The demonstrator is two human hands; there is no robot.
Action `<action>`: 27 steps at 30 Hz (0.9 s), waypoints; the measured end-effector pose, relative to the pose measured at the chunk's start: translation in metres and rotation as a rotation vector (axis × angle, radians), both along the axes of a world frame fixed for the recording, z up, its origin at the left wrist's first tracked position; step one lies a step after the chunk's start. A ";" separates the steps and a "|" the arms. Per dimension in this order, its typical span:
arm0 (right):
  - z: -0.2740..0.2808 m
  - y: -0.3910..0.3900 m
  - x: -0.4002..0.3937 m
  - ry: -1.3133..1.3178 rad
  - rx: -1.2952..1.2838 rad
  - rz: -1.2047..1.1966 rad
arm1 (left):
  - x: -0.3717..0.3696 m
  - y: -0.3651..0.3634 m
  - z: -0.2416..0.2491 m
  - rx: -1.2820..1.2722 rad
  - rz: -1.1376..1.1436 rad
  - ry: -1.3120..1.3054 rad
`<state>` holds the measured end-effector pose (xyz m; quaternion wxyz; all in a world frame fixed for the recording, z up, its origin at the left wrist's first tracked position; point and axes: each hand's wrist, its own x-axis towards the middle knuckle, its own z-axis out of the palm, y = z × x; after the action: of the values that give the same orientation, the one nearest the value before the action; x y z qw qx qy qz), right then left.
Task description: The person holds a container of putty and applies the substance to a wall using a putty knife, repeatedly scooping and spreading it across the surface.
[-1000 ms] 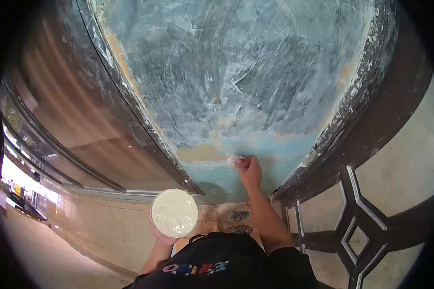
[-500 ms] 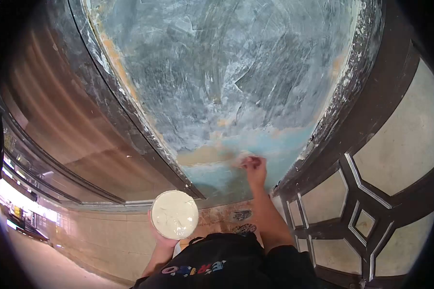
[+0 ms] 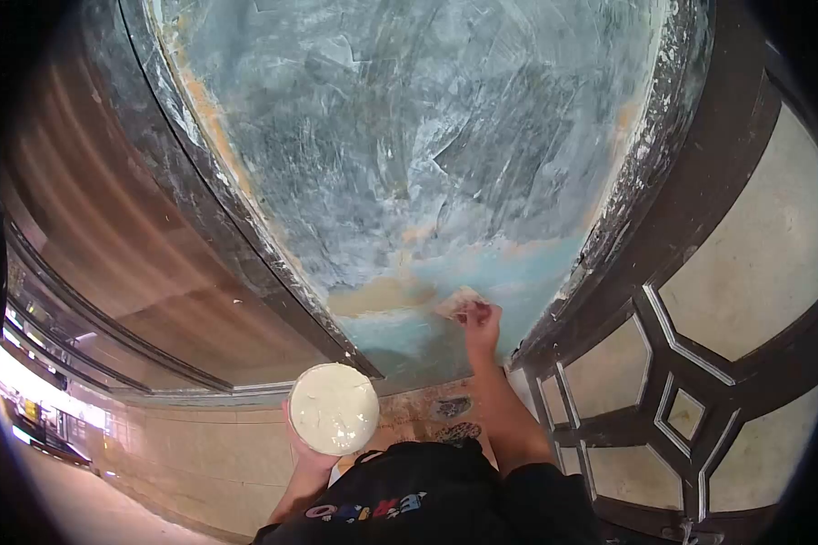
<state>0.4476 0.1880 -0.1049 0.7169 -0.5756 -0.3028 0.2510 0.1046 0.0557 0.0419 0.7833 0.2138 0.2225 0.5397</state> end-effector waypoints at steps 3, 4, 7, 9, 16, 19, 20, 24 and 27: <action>0.009 -0.015 -0.005 0.160 0.217 0.132 | 0.009 -0.012 0.020 0.681 0.234 0.740; 0.015 -0.013 -0.014 -0.116 0.075 0.127 | 0.009 -0.014 -0.001 0.705 0.267 0.762; 0.062 -0.008 -0.043 -0.544 -0.217 0.106 | 0.005 -0.015 -0.010 0.292 0.062 0.311; 0.064 -0.004 -0.044 -0.695 -0.368 0.090 | 0.013 -0.014 0.007 0.138 -0.013 0.001; 0.016 -0.019 -0.029 0.190 -0.015 0.050 | 0.023 -0.024 0.003 0.371 0.198 0.421; 0.039 -0.019 -0.051 -0.311 -0.104 0.097 | 0.031 -0.026 0.011 0.316 0.121 0.189; 0.051 -0.015 -0.056 -0.674 -0.212 0.074 | 0.034 -0.024 0.012 0.069 0.120 -0.106; 0.046 0.003 -0.052 -0.576 -0.211 0.117 | 0.043 -0.027 0.017 0.199 0.127 0.038; 0.035 -0.007 -0.027 -0.065 -0.048 0.065 | 0.046 -0.031 0.019 0.325 0.140 0.182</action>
<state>0.4211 0.1815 -0.0702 0.6841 -0.5904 -0.3384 0.2626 0.1501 0.0250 0.0605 0.6758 0.3693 0.2168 0.5999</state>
